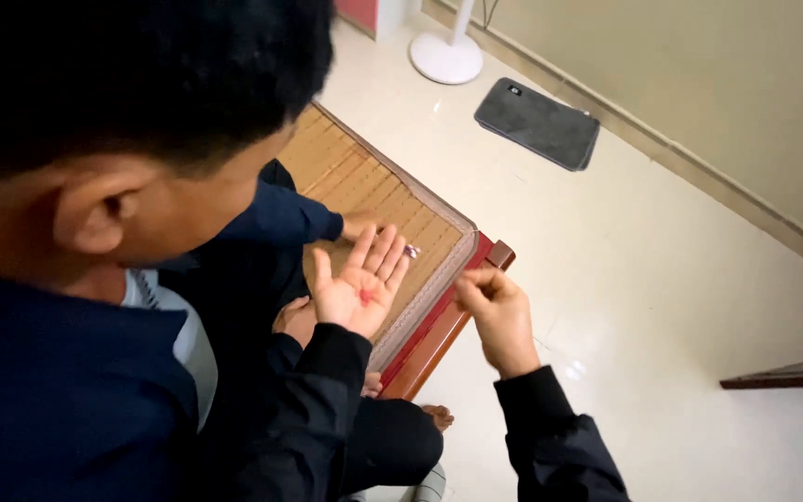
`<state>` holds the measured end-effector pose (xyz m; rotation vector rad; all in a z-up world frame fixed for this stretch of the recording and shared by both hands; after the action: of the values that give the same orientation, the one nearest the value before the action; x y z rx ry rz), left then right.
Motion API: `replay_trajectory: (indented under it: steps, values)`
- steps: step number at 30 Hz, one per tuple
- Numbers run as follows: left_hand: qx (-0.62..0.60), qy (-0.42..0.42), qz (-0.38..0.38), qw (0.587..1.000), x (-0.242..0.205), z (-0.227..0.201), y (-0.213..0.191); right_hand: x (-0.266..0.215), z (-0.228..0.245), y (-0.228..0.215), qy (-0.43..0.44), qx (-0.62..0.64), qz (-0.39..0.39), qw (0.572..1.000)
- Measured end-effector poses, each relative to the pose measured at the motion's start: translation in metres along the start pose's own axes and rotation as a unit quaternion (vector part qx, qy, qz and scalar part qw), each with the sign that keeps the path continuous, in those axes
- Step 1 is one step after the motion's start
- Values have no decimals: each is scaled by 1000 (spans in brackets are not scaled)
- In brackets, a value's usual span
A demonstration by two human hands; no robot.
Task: Sorting small electronic connectors into a plastic bag and organizing wire harnesses on a table.
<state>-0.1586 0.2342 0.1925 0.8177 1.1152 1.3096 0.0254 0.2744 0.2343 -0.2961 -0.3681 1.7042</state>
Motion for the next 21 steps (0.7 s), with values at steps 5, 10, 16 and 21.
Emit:
replay_trajectory:
  steps: [5, 10, 16, 21]
  values:
    - [16, -18, -25, 999, 6, -9, -19, -13, -42, 22, 118, 181, -17, 976]
    - [4, -30, -13, 999, 12, -9, 4, -15, -3, 36, 107, 237, 3, 966]
    - [4, -62, 28, 998, 20, 10, 17, -8, 28, 53, 54, 200, 43, 977]
    - [-10, -100, 41, 994, 30, 19, 1, 5, 22, 49, 19, 161, 8, 987]
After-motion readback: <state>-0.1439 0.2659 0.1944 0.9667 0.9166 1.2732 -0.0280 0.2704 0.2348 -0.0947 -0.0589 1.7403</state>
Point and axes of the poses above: each hand's wrist, its own x-axis towards the middle knuckle, its own y-axis out of the palm, z = x × y, the point moved 7 cm from there along x, towards the middle knuckle, and after that the axes turned 14 degrees about -x, right-handed, at the moved point
